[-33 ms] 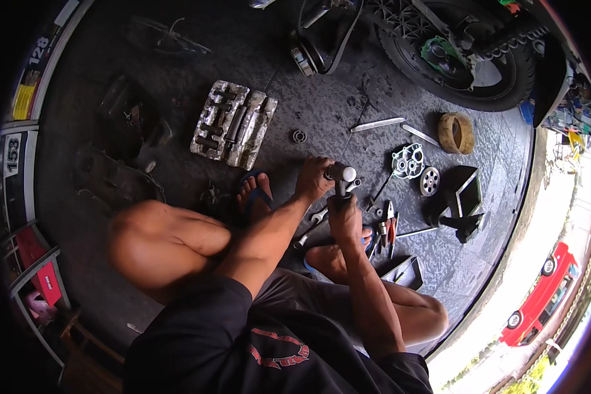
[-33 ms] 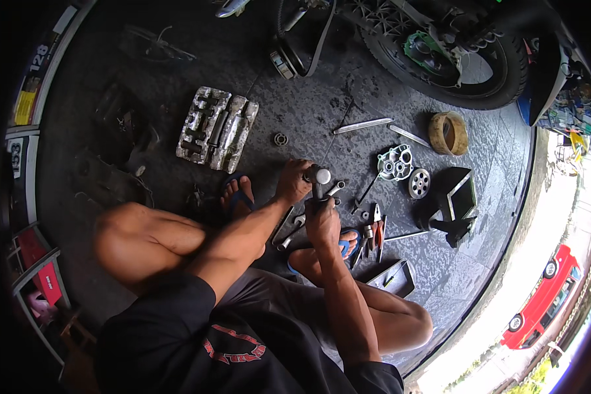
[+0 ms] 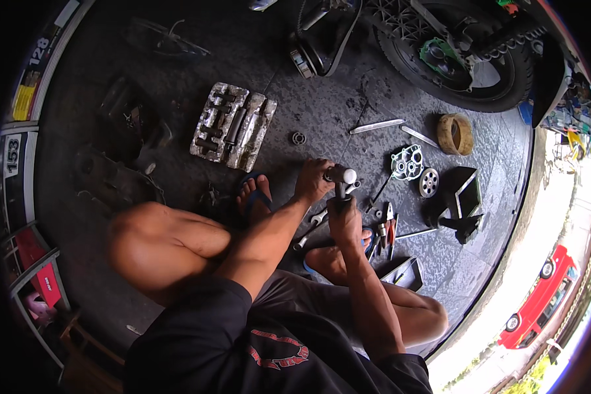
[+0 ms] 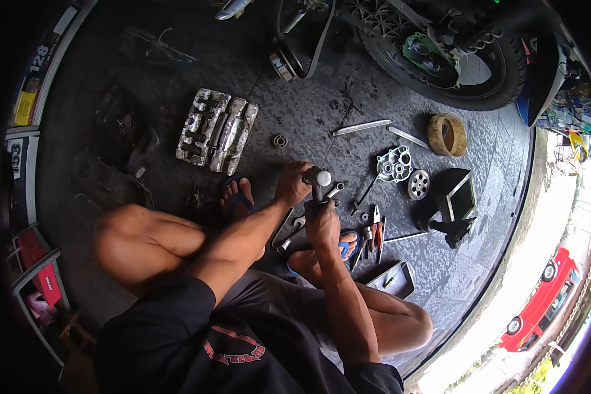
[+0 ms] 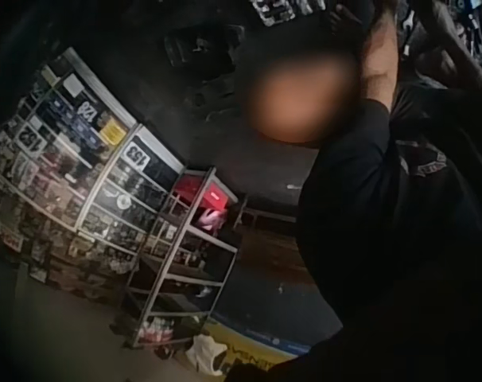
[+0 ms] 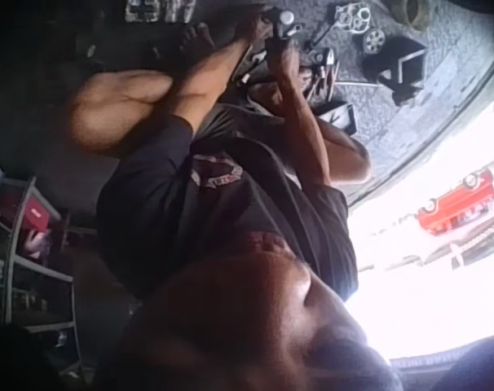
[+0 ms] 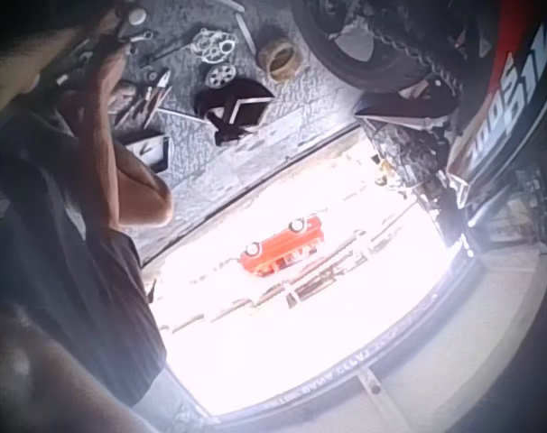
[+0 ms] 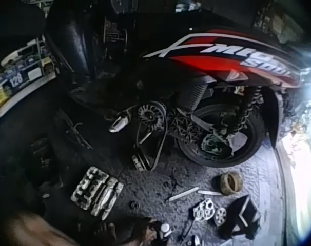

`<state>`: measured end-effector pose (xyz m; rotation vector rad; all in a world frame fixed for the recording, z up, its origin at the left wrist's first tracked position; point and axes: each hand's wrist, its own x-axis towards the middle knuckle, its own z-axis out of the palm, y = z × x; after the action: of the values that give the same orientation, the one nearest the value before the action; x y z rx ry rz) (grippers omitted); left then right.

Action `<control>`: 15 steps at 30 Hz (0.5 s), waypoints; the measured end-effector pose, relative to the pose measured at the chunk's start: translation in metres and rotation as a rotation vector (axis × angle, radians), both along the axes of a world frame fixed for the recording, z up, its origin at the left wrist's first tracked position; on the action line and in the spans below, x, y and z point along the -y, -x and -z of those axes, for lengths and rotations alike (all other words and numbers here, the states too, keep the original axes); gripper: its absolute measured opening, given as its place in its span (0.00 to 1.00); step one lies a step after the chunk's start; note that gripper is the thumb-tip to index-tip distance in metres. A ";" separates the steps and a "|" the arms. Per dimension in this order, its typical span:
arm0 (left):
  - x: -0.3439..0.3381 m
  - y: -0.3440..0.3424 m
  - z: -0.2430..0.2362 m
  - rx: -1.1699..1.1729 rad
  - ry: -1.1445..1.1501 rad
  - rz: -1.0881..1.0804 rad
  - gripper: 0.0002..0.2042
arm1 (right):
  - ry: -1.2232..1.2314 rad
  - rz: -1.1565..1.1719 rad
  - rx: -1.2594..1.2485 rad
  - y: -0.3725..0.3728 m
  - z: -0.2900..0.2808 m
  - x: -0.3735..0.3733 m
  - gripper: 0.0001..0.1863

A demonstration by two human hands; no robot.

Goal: The person holds a metal motorcycle component and uses pliers to remove a circlip. They handle small bearings and use a metal rod to manipulate parts within the cylindrical housing while sitting on the floor.

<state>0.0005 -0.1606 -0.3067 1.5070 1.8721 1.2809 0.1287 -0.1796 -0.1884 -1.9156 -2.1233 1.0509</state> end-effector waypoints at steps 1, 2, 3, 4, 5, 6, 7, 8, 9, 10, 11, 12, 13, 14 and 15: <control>0.000 -0.001 -0.003 0.029 0.023 0.009 0.20 | -0.003 -0.001 0.001 0.000 -0.002 -0.001 0.22; 0.000 -0.001 -0.006 0.058 0.047 0.017 0.20 | -0.013 0.023 -0.045 0.000 -0.004 -0.002 0.23; 0.000 -0.002 -0.009 0.060 0.051 0.019 0.20 | -0.017 0.051 -0.089 0.000 -0.008 0.000 0.23; -0.003 -0.003 -0.011 0.033 0.043 0.016 0.19 | -0.014 0.054 -0.087 -0.001 -0.008 0.001 0.23; -0.003 -0.004 -0.014 0.005 0.034 0.014 0.19 | 0.014 0.055 -0.003 -0.001 -0.007 0.002 0.23; -0.004 -0.003 -0.010 0.002 0.026 0.016 0.19 | 0.030 0.056 0.077 0.001 -0.006 -0.001 0.23; -0.004 -0.002 -0.007 -0.011 0.027 0.030 0.19 | 0.036 0.059 0.113 0.003 0.001 0.000 0.22; -0.003 -0.001 -0.004 -0.024 0.028 0.045 0.19 | 0.026 0.063 0.110 0.002 0.003 0.000 0.22; 0.000 -0.001 -0.005 0.014 0.018 0.042 0.18 | 0.016 0.049 0.065 0.002 0.003 0.000 0.22; -0.001 -0.002 -0.006 0.012 0.014 0.043 0.18 | 0.006 0.035 0.020 0.001 0.004 0.000 0.21; -0.002 -0.002 -0.006 0.020 0.015 0.040 0.18 | -0.013 0.030 0.049 -0.001 0.003 -0.003 0.19; 0.001 -0.003 -0.007 0.029 0.023 0.035 0.18 | -0.011 0.031 0.048 -0.002 -0.002 -0.004 0.19; 0.001 -0.002 -0.006 0.028 0.026 0.036 0.18 | -0.006 0.057 -0.009 -0.003 -0.006 -0.005 0.19; -0.001 -0.001 -0.006 0.005 0.037 0.016 0.18 | -0.001 0.084 -0.066 -0.002 -0.010 -0.005 0.19; -0.004 -0.001 -0.005 -0.018 0.046 -0.004 0.18 | -0.033 0.086 -0.085 -0.001 -0.013 -0.006 0.18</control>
<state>0.0017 -0.1571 -0.3015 1.4970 1.9041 1.2212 0.1301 -0.1737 -0.1759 -1.8934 -1.9827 1.0540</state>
